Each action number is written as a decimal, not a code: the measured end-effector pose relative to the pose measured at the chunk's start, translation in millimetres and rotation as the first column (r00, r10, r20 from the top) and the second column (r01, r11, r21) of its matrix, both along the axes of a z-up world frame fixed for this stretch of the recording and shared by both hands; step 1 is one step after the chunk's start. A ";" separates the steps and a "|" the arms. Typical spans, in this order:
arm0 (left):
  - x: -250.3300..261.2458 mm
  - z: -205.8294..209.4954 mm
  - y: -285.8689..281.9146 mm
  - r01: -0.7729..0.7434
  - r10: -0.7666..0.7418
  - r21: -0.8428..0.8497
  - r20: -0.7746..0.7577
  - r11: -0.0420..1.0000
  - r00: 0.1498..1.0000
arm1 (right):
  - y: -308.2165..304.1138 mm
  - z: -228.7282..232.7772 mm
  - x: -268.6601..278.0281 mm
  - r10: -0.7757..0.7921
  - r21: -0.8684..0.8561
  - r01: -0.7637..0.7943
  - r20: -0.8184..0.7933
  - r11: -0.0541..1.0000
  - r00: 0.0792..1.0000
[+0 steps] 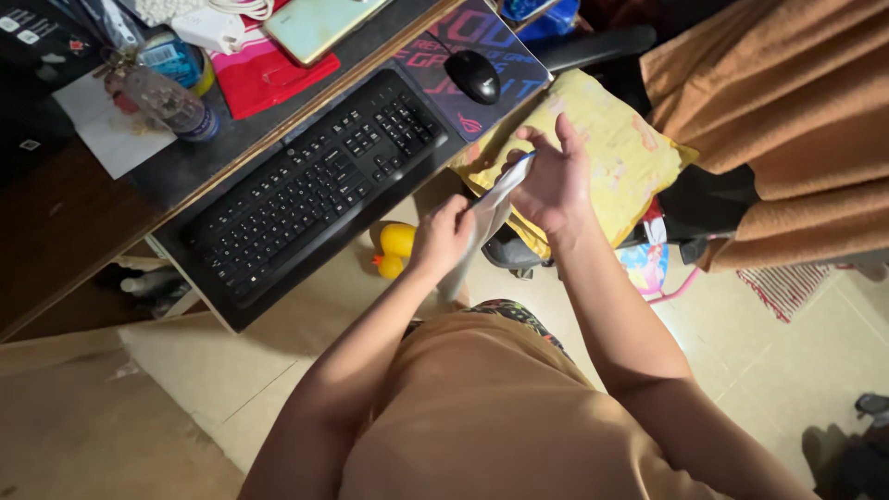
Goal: The person organizes a cluttered desk by moving a printer, stacking a pillow, and arranging a keyboard and mouse. They then plug in a phone charger, connect a phone, and tidy various cables and small items on the desk surface.
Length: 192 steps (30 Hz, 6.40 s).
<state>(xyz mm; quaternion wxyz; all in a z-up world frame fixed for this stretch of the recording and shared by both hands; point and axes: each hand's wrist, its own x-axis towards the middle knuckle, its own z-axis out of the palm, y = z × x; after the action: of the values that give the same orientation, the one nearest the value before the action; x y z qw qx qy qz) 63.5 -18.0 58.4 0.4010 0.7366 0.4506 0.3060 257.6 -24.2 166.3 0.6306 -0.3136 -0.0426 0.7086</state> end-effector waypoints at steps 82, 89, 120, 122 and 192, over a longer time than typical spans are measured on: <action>-303.7 22.6 -5.3 -0.108 0.039 -0.113 -0.485 0.988 0.874 | 68.4 -5.3 139.8 -0.121 -0.304 -0.310 0.509 0.901 -0.852; -342.6 57.6 13.5 -0.288 0.252 -0.013 -0.445 0.958 0.859 | 129.0 -51.5 190.4 -0.308 0.039 -0.313 0.330 0.949 -0.892; -369.7 -80.0 113.3 -0.601 0.818 -0.592 0.540 0.537 0.199 | 338.6 -153.1 85.0 -0.276 0.308 -0.224 0.947 0.925 0.164; -363.1 -86.5 123.3 -0.659 0.811 -0.546 0.560 0.517 0.172 | 346.2 -162.7 70.5 -0.253 0.263 -0.188 0.965 0.946 0.073; -174.9 -91.6 -50.6 -0.425 0.721 -0.671 0.239 0.607 0.650 | 175.2 -190.5 -154.6 0.615 -0.180 -0.735 0.692 0.654 0.378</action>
<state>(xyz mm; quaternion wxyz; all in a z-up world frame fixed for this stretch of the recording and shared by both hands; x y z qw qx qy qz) -111.4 -68.6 -33.2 0.5722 0.2888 0.6212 0.4510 103.1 151.0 -24.2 0.2403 -0.4610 -0.4586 0.7207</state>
